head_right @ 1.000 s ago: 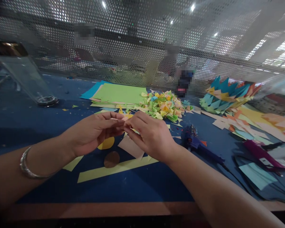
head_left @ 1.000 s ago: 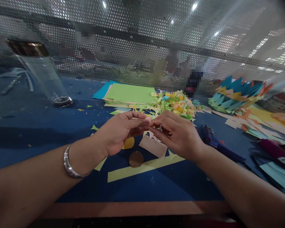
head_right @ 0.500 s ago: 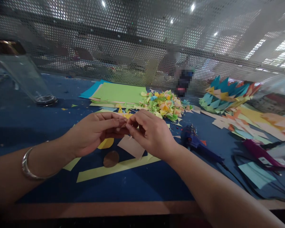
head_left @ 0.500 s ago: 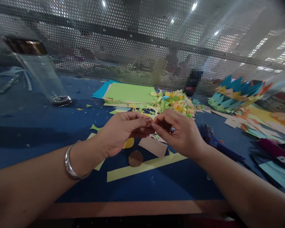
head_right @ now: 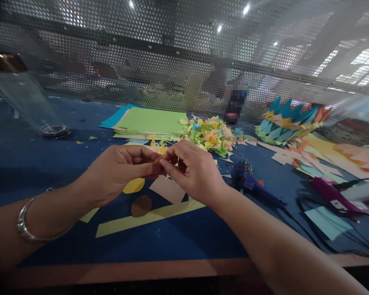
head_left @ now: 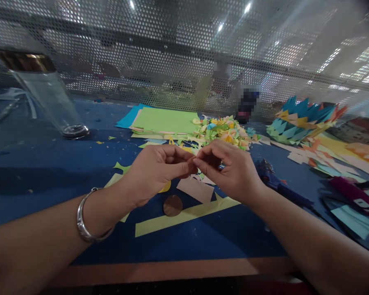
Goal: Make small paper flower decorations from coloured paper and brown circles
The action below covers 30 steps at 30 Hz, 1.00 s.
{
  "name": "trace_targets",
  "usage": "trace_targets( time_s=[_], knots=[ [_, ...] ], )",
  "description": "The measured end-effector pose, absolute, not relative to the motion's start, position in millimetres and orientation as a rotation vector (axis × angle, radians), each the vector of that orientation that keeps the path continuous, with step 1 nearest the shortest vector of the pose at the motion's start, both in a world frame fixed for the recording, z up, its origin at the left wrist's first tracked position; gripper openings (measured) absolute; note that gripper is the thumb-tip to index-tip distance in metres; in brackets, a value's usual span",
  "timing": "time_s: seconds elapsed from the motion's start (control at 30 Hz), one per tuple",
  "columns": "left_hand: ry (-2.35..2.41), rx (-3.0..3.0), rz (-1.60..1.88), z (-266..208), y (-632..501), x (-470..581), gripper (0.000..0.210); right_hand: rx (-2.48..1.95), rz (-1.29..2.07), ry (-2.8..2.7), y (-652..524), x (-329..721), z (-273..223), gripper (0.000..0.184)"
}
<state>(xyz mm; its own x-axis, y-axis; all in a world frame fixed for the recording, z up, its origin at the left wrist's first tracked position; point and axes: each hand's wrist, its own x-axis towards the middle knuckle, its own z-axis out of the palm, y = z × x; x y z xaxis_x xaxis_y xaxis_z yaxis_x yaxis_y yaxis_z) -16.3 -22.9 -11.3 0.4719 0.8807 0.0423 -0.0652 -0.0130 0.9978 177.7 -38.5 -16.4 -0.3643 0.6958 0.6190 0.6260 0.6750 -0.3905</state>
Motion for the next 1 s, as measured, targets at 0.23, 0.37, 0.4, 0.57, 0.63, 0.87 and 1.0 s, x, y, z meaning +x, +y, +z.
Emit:
trace_targets(
  time_s=[0.23,0.37,0.4,0.57,0.63,0.87,1.0],
  knots=[
    [0.825,1.456,0.892,-14.7,-20.4,-18.0,0.015,-0.993,0.128,-2.092,-38.9,176.8,-16.6,0.007],
    [0.859,1.538,0.885,-14.5,-20.7,-19.4,0.014,-1.008,0.122,-2.085,-39.9,177.1,-17.0,0.006],
    [0.869,1.557,0.883,-14.6,-20.8,-19.7,0.014,-1.011,0.123,-2.081,-40.1,177.3,-17.1,0.006],
    [0.897,1.618,0.885,-15.9,-20.6,-20.1,0.014,-1.018,0.110,-2.091,-40.4,177.0,-17.2,0.008],
    [0.911,1.630,0.890,-16.1,-20.8,-20.1,0.013,-1.013,0.094,-2.102,-40.4,176.5,-17.2,0.008],
    [0.940,1.599,0.888,-14.8,-21.4,-20.1,0.015,-1.006,0.018,-2.121,-41.5,175.2,-17.1,0.006],
    [0.986,1.601,0.877,-11.6,-22.0,-18.6,0.015,-0.996,0.021,-2.133,-42.1,174.5,-16.6,0.006]
  ],
)
